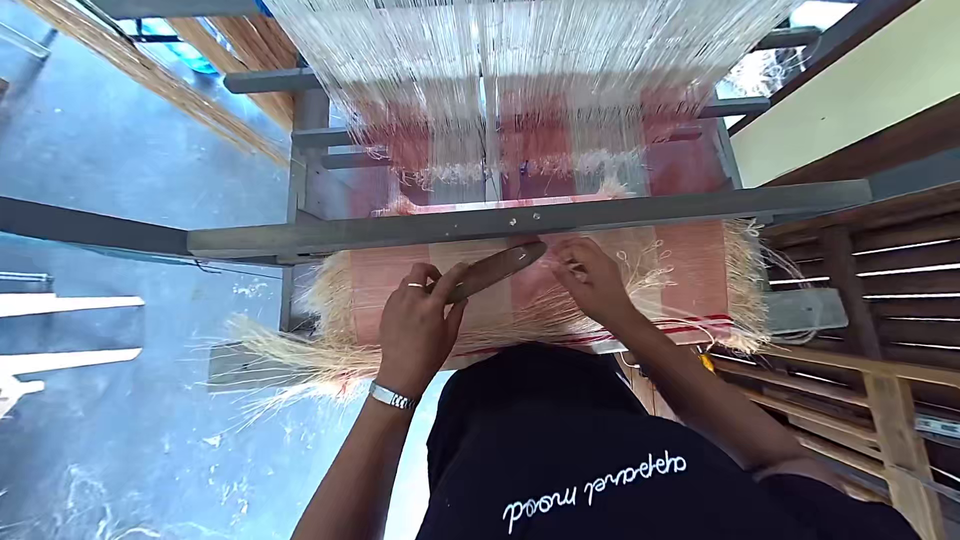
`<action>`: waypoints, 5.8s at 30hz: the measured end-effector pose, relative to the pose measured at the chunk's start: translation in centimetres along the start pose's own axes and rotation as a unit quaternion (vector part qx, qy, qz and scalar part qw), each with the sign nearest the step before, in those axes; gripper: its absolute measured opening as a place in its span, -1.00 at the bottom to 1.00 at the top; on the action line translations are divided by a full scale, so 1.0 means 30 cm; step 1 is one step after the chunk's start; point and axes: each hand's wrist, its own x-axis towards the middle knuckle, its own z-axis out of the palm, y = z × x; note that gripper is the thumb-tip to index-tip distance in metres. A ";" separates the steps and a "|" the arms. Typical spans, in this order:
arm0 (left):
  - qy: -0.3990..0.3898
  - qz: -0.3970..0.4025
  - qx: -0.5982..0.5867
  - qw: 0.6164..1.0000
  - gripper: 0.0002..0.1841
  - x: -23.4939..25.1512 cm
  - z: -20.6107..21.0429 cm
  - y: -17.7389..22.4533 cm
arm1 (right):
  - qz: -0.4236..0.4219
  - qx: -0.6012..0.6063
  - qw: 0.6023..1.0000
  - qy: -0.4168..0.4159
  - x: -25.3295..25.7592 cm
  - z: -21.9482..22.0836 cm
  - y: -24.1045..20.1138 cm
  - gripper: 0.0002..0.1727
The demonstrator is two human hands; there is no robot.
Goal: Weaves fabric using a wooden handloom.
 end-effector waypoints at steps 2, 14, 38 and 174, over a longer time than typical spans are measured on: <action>-0.001 0.003 0.019 1.000 -0.49 0.004 -0.014 0.027 | 0.012 0.025 1.000 0.015 0.030 0.079 0.032 -0.80; -0.011 0.016 0.049 0.999 -0.49 0.027 -0.042 0.065 | -0.002 -0.060 0.997 0.047 0.064 0.159 0.036 -0.86; -0.070 -0.006 -0.453 0.889 -0.45 -0.052 0.057 -0.059 | 0.171 0.364 0.912 -0.082 -0.043 -0.216 -0.026 -0.79; 0.619 -0.390 -0.234 0.640 -0.33 0.024 0.149 -0.542 | 0.350 -0.380 0.838 0.175 0.091 -0.534 0.555 -0.42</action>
